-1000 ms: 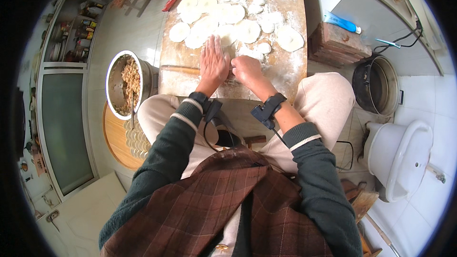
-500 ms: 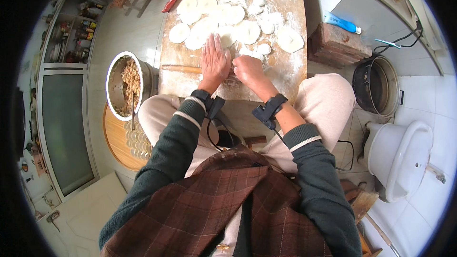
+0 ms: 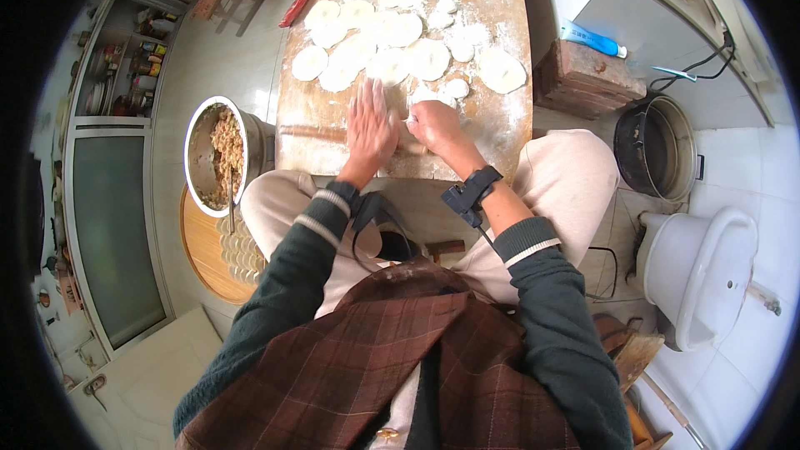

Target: The person rolls small dough balls into flat circular discs using a rolling pin on a floured wooden table. The person repeatedly picks up a dough ball, flattens it with the rolling pin, and places the finished disc on the table.

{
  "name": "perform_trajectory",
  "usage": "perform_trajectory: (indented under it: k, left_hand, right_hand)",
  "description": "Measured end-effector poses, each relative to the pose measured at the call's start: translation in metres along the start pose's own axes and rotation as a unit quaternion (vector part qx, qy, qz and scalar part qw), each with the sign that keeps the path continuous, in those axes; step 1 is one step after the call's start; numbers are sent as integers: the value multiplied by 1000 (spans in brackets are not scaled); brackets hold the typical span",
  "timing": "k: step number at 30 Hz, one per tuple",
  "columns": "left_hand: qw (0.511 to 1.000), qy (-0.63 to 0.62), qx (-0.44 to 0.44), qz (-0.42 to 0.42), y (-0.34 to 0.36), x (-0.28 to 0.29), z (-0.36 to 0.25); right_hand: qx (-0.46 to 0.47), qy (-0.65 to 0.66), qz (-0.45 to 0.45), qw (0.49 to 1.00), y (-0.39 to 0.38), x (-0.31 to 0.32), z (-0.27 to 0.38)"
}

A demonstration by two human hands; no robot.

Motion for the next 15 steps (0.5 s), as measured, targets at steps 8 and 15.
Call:
perform_trajectory:
  k: [8,15]
  left_hand:
    - [998,10,-39,-53,3,-3,0]
    - [999,24,-1,45,-11,-10,2]
  right_hand:
    - [38,-72,10,997,-2,-3,-3]
    - [-44,52,27,997,3,0,-9]
Point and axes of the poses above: each hand's wrist, its own y-axis towards the middle knuckle, its own x-axis out of the back of the hand, z = x × y, the point moved 3 cm from there along y, towards the middle knuckle, and after that the axes turned 12 degrees about -x, right-handed, at the moved point
